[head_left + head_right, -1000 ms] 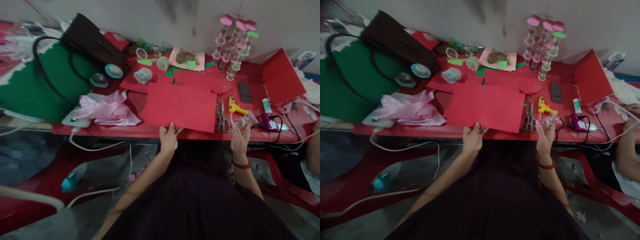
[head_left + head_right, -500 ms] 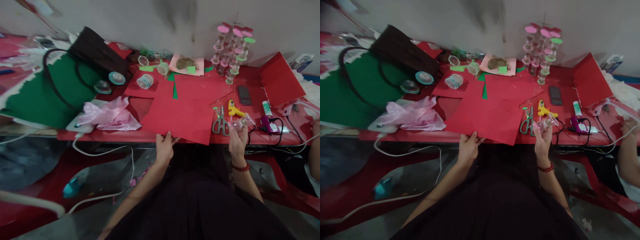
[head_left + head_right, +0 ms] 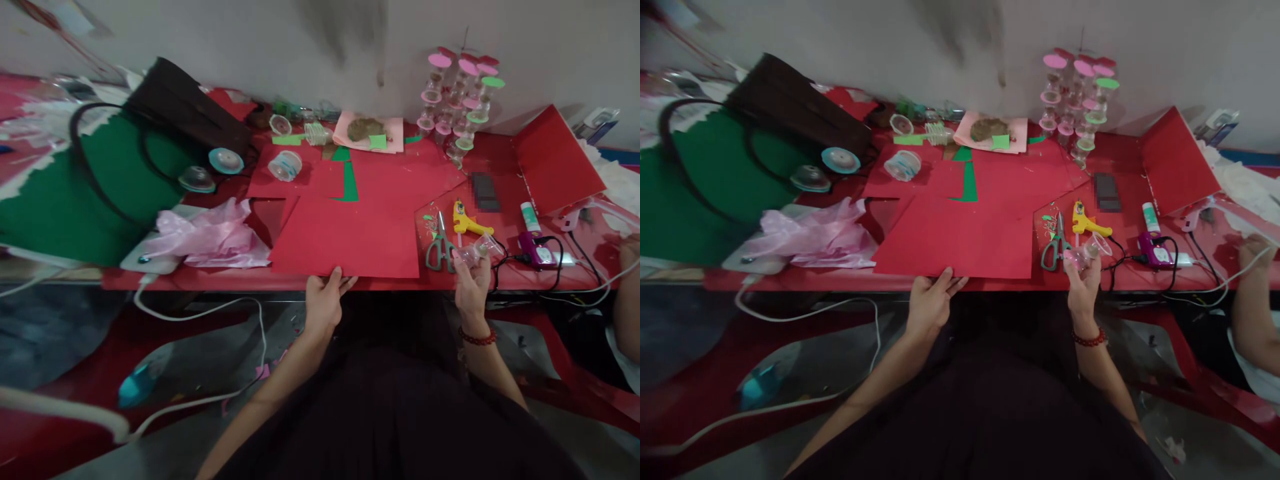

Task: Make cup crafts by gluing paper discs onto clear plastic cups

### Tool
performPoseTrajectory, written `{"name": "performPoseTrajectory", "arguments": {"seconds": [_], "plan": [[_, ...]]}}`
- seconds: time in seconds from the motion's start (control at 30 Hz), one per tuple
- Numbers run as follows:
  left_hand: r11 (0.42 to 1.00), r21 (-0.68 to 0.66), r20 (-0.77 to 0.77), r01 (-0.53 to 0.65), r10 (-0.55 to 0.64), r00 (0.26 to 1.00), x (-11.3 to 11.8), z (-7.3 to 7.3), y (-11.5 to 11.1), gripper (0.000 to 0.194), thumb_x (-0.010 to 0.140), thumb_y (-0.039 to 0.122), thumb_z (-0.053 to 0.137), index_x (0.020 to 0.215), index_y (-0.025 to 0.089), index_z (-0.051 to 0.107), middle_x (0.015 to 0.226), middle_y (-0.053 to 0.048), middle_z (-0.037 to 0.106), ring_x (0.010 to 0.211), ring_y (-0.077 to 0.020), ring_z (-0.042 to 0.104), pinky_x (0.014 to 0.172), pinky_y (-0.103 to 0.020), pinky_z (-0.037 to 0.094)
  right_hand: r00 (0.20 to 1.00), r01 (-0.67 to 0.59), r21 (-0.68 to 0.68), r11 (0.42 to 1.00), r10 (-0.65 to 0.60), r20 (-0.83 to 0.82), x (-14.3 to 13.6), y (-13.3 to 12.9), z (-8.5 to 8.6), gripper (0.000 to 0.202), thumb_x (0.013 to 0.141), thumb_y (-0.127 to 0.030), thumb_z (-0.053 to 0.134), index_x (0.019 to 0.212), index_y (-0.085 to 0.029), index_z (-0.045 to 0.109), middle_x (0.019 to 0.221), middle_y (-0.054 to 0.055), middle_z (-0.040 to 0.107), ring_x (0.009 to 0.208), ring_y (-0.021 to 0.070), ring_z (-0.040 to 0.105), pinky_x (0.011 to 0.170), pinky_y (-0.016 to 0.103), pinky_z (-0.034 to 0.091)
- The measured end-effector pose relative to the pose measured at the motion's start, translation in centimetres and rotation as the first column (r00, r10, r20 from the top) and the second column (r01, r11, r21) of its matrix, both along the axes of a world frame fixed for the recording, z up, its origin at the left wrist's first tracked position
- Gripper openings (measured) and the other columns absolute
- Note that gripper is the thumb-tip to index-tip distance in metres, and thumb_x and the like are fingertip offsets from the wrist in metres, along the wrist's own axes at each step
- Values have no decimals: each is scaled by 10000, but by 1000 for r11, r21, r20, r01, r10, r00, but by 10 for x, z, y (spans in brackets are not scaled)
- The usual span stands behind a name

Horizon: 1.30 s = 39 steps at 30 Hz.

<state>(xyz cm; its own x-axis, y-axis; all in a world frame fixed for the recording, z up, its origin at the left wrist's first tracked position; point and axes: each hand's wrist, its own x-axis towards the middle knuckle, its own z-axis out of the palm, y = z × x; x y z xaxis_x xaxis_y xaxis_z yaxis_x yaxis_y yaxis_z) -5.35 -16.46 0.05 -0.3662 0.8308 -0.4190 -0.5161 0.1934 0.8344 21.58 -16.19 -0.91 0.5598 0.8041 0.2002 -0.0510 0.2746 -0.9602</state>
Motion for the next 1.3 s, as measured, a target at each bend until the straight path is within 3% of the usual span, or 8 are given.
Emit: {"name": "performPoseTrajectory", "arguments": {"seconds": [0.3, 0.7, 0.83, 0.97, 1.07, 1.13, 1.2, 1.3], "plan": [[993, 7, 80, 121, -121, 989, 7, 5, 34, 220, 722, 115, 887, 733, 126, 668, 730, -1, 719, 668, -132, 724, 915, -446, 685, 999, -11, -23, 1000, 11, 34, 3, 0, -6, 523, 826, -386, 836, 1281, -269, 605, 1092, 2, 681, 979, 163, 707, 1059, 423, 586], [946, -101, -120, 307, -318, 940, -18, 8, 45, 224, 745, 218, 898, 696, 126, 699, 663, -77, 748, 570, -153, 707, 614, -271, 633, 997, -15, -9, 1000, 16, 69, 3, 0, -5, 503, 805, -387, 845, 1244, -281, 625, 1056, -7, 685, 959, 168, 698, 1015, 418, 601], [759, -260, -414, 597, -646, 641, -29, 10, 26, 422, 786, 474, 847, 533, 201, 649, 411, -40, 589, 311, -151, 504, 343, -231, 327, 997, 4, -20, 1000, -2, 79, 7, -4, -3, 485, 807, -392, 840, 1229, -281, 630, 1059, 0, 686, 964, 183, 695, 971, 421, 612], [697, 38, -775, 716, -432, 461, 20, 22, 16, 155, 807, 302, 822, 677, 245, 760, 670, -58, 737, 577, -186, 646, 590, -270, 498, 996, 46, 9, 999, -47, 79, 10, -7, 4, 477, 793, -391, 855, 1199, -272, 636, 1045, 2, 686, 959, 178, 691, 968, 398, 613], [488, -51, -941, 872, -317, 122, 78, 28, 24, 189, 906, 162, 660, 988, 227, 817, 1038, -108, 782, 971, -267, 723, 878, -384, 581, 995, 59, 40, 997, -62, 83, 13, -11, 9, 449, 802, -373, 852, 1188, -272, 647, 1035, 0, 684, 951, 173, 692, 1016, 414, 599], [401, -103, -968, 910, -250, 0, 100, 27, 34, 282, 930, 128, 605, 1121, 211, 795, 1195, -127, 739, 1123, -278, 691, 992, -427, 571, 992, 54, 34, 998, -58, 109, 17, -17, 10, 431, 814, -365, 847, 1186, -275, 649, 1049, 6, 689, 964, 179, 694, 1039, 430, 592], [417, -71, -980, 906, -197, 14, 97, 22, 50, 268, 964, 174, 596, 1148, 218, 787, 1246, -133, 712, 1182, -286, 665, 1084, -469, 534, 989, 53, 11, 999, -54, 136, 22, -23, 8, 435, 827, -363, 838, 1208, -279, 646, 1068, 13, 694, 989, 187, 698, 1055, 442, 584], [598, -20, -987, 801, -139, 80, 49, 10, 86, 246, 934, 249, 670, 1143, 228, 798, 1287, -158, 703, 1247, -343, 628, 1173, -558, 446, 988, 57, -17, 998, -54, 147, 30, -29, 4, 474, 834, -360, 833, 1259, -287, 637, 1092, 17, 695, 1025, 195, 701, 1077, 457, 570]]}}
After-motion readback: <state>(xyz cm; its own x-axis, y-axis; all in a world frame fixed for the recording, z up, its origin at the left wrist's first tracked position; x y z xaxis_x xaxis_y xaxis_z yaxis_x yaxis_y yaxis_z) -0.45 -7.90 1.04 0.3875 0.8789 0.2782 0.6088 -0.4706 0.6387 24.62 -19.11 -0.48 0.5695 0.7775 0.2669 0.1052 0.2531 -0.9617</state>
